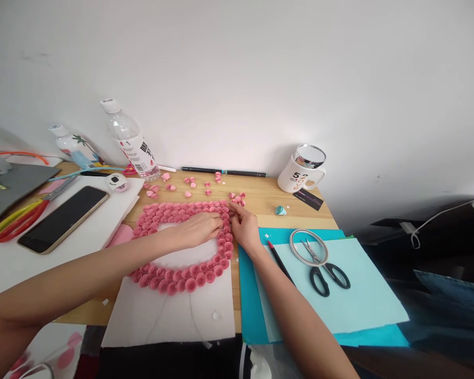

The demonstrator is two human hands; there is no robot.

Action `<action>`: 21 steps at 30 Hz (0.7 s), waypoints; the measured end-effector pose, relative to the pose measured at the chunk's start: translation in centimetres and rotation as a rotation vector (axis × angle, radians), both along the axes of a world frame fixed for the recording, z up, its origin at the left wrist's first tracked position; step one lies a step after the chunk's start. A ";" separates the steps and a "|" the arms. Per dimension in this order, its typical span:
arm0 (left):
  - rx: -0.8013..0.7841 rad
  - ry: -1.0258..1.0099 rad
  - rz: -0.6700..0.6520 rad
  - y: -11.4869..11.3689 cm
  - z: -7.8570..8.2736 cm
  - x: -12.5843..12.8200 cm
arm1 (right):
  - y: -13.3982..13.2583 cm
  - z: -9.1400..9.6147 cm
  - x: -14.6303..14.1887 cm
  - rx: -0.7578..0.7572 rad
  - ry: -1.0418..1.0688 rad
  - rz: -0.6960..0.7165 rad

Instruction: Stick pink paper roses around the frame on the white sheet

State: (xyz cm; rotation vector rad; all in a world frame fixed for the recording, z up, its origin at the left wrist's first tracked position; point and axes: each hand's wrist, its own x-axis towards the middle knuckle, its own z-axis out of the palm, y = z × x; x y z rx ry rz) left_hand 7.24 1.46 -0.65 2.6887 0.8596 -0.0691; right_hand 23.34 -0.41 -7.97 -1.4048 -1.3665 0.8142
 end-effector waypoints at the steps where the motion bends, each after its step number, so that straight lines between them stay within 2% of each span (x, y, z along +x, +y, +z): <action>1: -0.008 0.000 0.010 0.0 0.0 0.0 | 0.0 0.0 0.0 0.001 -0.001 0.001; 11: -0.123 0.029 0.200 -0.2 1.1 0.8 | 0.1 -0.3 0.1 0.006 -0.002 0.002; 21: -0.098 0.047 0.191 -0.4 0.9 0.7 | 0.1 -0.2 0.2 -0.006 -0.014 0.010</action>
